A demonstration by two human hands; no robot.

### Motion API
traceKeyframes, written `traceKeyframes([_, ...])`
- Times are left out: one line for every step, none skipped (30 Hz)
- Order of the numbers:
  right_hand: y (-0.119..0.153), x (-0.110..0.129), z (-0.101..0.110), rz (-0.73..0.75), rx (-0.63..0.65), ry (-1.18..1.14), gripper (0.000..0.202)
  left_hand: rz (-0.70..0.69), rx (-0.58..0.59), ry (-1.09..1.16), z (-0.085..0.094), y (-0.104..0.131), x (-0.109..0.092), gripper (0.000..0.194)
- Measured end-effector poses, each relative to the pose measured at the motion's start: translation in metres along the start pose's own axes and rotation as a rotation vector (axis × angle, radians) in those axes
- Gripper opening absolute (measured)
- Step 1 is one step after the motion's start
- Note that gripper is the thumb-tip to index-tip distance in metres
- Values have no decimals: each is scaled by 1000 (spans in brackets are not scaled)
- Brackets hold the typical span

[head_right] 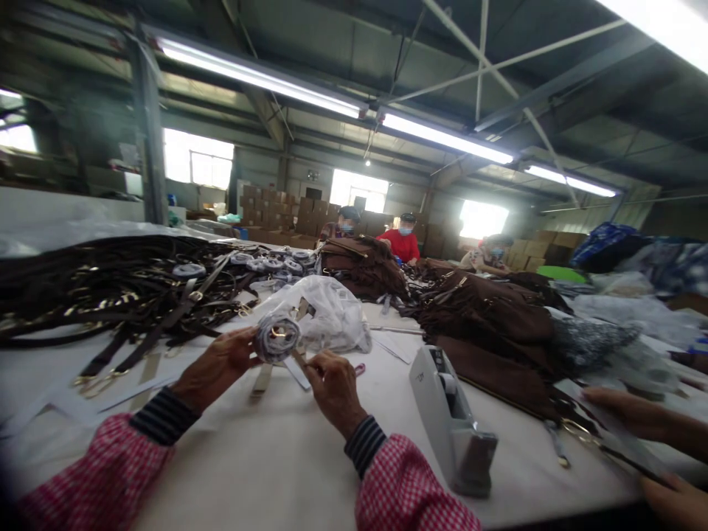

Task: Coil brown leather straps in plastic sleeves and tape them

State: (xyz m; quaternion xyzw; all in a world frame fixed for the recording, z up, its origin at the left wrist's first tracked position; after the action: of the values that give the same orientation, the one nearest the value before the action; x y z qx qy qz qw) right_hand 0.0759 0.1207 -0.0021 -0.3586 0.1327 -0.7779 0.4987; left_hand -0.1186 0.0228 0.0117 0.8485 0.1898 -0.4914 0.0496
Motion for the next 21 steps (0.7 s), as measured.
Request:
traceKeyframes([6, -1, 10, -39, -42, -34, 20, 16, 23, -4, -5, 2, 3, 28])
traceKeyframes([13, -1, 19, -74, -74, -69, 21, 30, 42, -13, -11, 5, 7, 28])
traceKeyframes([19, 0, 27, -102, -98, -101, 21, 43, 59, -22, -17, 7, 11, 27])
traceKeyframes([26, 2, 35, -124, -113, -132, 22, 59, 75, -30, -24, 9, 15, 26])
traceKeyframes([32, 5, 42, -140, -112, -169, 23, 76, 90, -38, -31, 12, 19, 25])
traceKeyframes([38, 10, 48, -150, -95, -207, 22, 95, 105, -45, -38, 14, 23, 24])
traceKeyframes([44, 16, 53, -152, -67, -236, 20, 111, 122, -51, -45, 17, 27, 24])
traceKeyframes([50, 23, 57, -152, -43, -235, 16, 123, 143, -59, -53, 20, 29, 24])
traceKeyframes([55, 29, 62, -150, -29, -194, 13, 131, 164, -70, -60, 23, 31, 25])
traceKeyframes([60, 36, 66, -148, -29, -114, 11, 137, 186, -83, -67, 26, 32, 25])
traceKeyframes([63, 41, 71, -148, -39, -5, 10, 143, 207, -98, -73, 30, 32, 26])
traceKeyframes([67, 45, 76, -150, -56, 111, 10, 153, 226, -116, -79, 33, 31, 25])
traceKeyframes([69, 48, 81, -157, -69, 209, 11, 165, 241, -134, -84, 36, 30, 24])
traceKeyframes([72, 50, 85, -164, -71, 281, 12, 179, 252, -150, -88, 39, 28, 22])
traceKeyframes([74, 51, 89, -170, -64, 326, 13, 188, 261, -163, -92, 42, 27, 21])
traceKeyframes([77, 51, 92, -176, -56, 355, 14, 194, 266, -174, -95, 45, 25, 20])
traceKeyframes([80, 51, 95, -178, -47, 372, 15, 196, 270, -185, -97, 48, 24, 19])
traceKeyframes([83, 51, 96, -175, -36, 381, 14, 199, 274, -195, -99, 50, 23, 18])
traceKeyframes([86, 51, 98, -165, -25, 382, 14, 202, 277, -203, -101, 52, 23, 18])
traceKeyframes([89, 52, 98, -149, -16, 380, 13, 207, 280, -211, -102, 54, 24, 19])
traceKeyframes([92, 53, 98, -131, -5, 383, 13, 211, 283, -219, -104, 56, 25, 20])
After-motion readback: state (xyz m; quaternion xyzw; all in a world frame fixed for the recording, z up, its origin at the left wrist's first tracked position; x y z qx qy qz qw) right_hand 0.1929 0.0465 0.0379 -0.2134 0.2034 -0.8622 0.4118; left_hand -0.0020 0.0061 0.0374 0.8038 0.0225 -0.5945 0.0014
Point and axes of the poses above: each hand's wrist, its own y-axis away from the middle knuckle, its own z-axis out of the back of the hand, x = y × z, the point moved 3 cm from there along -y, towards the middle knuckle, and after that the axes turned 4 degrees about z, right-handed, at the moved point
